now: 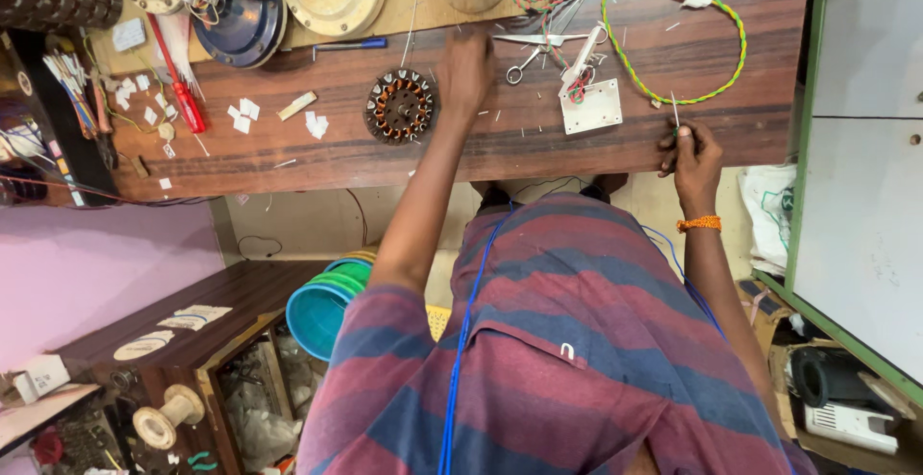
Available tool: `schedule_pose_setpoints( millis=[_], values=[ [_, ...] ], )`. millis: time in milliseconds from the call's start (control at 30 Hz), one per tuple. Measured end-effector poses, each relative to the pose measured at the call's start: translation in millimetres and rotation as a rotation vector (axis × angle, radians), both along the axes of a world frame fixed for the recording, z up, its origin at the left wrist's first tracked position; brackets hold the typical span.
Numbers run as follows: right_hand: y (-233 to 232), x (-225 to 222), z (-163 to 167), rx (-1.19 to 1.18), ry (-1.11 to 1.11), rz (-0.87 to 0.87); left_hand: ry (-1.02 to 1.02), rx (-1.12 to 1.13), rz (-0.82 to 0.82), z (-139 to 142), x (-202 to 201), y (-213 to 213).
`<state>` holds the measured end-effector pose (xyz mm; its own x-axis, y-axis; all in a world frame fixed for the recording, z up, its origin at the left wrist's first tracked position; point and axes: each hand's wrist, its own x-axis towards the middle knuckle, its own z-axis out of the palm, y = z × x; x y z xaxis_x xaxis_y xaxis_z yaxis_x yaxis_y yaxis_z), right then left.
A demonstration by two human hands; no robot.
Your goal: The person sits at a workbench and assembles a white electrical switch plate, using a green-handled screwdriver to tighten terminals and arranging red and green wires inside the plate. They handle the plate cover, position wires, and work on the components one at a time on the bench.
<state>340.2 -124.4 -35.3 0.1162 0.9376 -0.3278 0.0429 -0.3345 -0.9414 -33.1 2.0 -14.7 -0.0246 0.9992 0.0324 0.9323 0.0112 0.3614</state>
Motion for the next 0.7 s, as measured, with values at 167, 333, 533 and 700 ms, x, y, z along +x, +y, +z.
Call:
schedule_pose_setpoints(
  millis=[167,333,533,700],
  values=[
    [0.4,1.8,-5.1,-0.006,-0.044,0.005,-0.047,-0.195,0.138,-1.6,17.8,-61.7],
    [4.2,6.6,-5.7,-0.010,-0.011,0.062,-0.140,-0.031,0.092,-6.8,27.5,-60.7],
    [7.4,3.0,-0.5,-0.007,-0.022,0.064,-0.052,0.010,-0.105,-12.6,23.6,-38.9],
    [6.7,-0.9,4.8,0.018,-0.022,0.050,0.040,0.151,-0.059,-16.3,10.3,-26.1]
  ],
)
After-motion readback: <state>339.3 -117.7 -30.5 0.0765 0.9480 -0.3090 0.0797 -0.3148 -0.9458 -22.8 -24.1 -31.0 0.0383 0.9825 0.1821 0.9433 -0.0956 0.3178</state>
